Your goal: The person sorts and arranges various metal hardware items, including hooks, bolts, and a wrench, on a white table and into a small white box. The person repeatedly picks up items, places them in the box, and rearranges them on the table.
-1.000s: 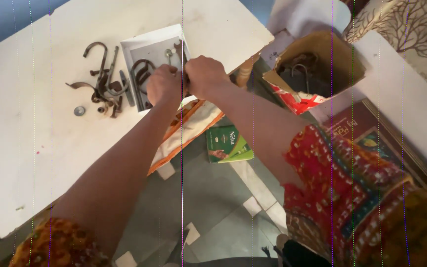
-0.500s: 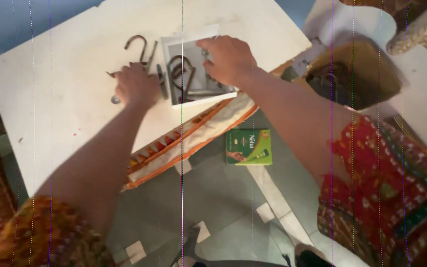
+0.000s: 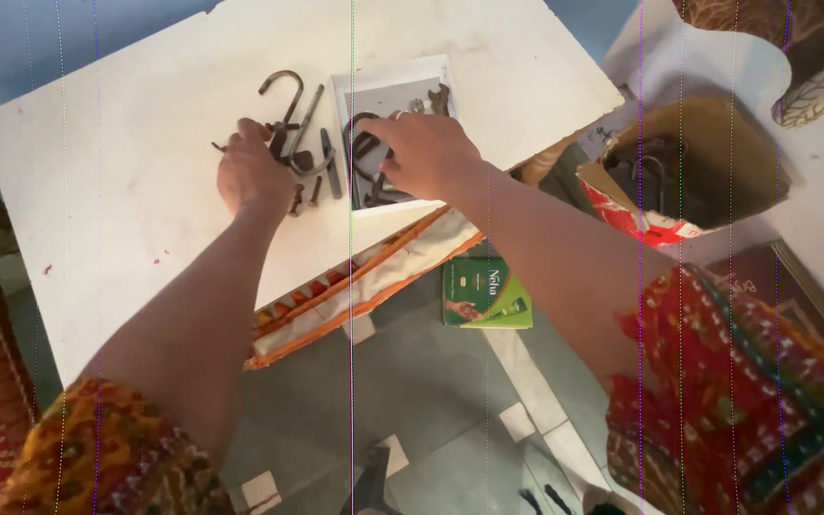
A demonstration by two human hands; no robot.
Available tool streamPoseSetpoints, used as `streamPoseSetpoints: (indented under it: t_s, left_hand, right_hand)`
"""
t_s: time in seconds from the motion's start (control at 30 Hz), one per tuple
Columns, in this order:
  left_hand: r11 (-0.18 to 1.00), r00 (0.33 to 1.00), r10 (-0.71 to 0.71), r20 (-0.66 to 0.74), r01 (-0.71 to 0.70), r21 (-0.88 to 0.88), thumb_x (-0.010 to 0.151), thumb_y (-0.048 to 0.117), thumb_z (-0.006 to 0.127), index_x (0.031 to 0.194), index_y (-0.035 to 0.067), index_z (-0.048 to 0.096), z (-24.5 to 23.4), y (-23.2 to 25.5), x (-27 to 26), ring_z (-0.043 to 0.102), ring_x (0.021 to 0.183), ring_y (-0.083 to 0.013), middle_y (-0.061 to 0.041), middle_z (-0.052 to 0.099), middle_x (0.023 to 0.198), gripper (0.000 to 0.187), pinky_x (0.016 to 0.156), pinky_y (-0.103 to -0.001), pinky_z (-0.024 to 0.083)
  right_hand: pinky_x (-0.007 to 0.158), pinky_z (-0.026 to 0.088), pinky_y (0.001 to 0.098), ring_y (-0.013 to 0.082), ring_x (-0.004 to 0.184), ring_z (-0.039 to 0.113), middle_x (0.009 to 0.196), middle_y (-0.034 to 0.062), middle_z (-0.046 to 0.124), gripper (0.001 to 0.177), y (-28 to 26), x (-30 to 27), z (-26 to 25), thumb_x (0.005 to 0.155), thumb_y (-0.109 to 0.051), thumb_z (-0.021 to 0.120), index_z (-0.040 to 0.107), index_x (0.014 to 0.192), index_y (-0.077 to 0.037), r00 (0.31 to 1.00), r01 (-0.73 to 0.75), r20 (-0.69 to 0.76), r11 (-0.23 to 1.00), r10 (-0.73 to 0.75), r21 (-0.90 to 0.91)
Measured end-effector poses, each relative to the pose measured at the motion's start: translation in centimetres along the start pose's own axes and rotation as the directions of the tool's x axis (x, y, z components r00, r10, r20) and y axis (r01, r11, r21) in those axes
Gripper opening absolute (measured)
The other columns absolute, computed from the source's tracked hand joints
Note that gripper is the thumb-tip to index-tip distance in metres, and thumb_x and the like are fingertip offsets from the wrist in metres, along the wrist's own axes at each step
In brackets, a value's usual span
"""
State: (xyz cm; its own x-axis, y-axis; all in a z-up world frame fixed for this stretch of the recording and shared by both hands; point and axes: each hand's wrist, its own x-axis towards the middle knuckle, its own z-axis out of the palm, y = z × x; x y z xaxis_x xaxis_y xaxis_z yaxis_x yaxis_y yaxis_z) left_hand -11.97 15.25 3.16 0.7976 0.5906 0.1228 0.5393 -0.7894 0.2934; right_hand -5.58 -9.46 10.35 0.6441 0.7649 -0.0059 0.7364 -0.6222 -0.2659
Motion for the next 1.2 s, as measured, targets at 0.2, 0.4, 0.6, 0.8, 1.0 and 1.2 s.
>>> streamPoseSetpoints:
  t_s: [0.2,0.4,0.6,0.8,1.0,1.2]
  left_hand:
    - [0.99,0.99,-0.138,-0.018,0.138,-0.013,0.081,0.007,0.076,0.117,0.017,0.059,-1.2,0.5,0.3,0.068,0.105,-0.0254,-0.007,0.068,0.113,0.04,0.083,-0.041,0.056]
    - [0.998,0.986,-0.058,-0.156,0.055,-0.022,0.082,0.014,0.076,0.107,0.015,0.068,-1.9,0.2,0.2,0.067,0.097,-0.0289,-0.009,0.066,0.11,0.026,0.078,-0.044,0.055]
    - [0.985,0.948,0.038,-0.317,-0.09,-0.15,0.088,0.007,0.073,0.103,0.014,0.074,-3.1,-0.6,0.0,0.069,0.088,-0.0318,-0.011,0.068,0.107,0.017,0.077,-0.045,0.055]
    - [0.95,0.86,0.028,-0.51,-0.183,-0.255,0.09,0.004,0.073,0.105,0.012,0.078,-5.4,-0.9,0.9,0.072,0.085,-0.0299,-0.011,0.071,0.103,0.017,0.074,-0.043,0.056]
    - [0.932,0.808,-0.084,-0.583,-0.143,-0.332,0.088,0.004,0.077,0.102,0.013,0.079,-7.0,-0.3,1.2,0.073,0.082,-0.0256,-0.009,0.072,0.097,0.017,0.071,-0.04,0.058]
    - [0.786,0.781,0.131,-0.61,-0.457,-0.417,0.093,-0.001,0.077,0.111,0.005,0.076,-9.4,3.0,-0.2,0.076,0.091,-0.0219,-0.011,0.076,0.102,0.02,0.079,-0.037,0.06]
  right_hand:
    - [0.092,0.052,0.0479,0.0323,0.11,0.064,0.118,0.0125,0.066,0.057,0.1,0.2,0.1,0.095,-0.027,0.065,0.047,0.148,-0.023,1.0,-0.018,-0.025,1.0,0.018,-0.01]
    - [0.091,0.052,0.0486,0.0333,0.109,0.065,0.113,0.0123,0.068,0.053,-0.1,0.3,0.3,0.095,-0.025,0.066,0.052,0.145,-0.02,0.994,0.06,-0.096,0.997,-0.056,0.038]
    - [0.088,0.053,0.0478,0.0323,0.105,0.067,0.108,0.0116,0.069,0.048,-0.7,0.2,-0.9,0.095,-0.026,0.066,0.054,0.141,-0.019,0.992,0.057,-0.113,0.997,-0.052,0.047]
    - [0.084,0.054,0.0484,0.0335,0.1,0.068,0.109,0.0121,0.069,0.049,-1.0,-0.8,-2.8,0.096,-0.028,0.066,0.054,0.142,-0.018,0.986,0.073,-0.151,0.997,-0.071,0.004]
    - [0.087,0.054,0.0483,0.033,0.104,0.067,0.113,0.0128,0.069,0.052,-0.6,-1.3,-4.0,0.099,-0.028,0.063,0.049,0.149,-0.021,0.988,0.046,-0.144,0.999,-0.048,-0.017]
    - [0.089,0.055,0.0481,0.0337,0.109,0.066,0.128,0.0156,0.063,0.063,1.4,-1.3,-4.4,0.099,-0.032,0.066,0.04,0.154,-0.017,0.954,0.055,-0.297,0.998,-0.047,0.021]
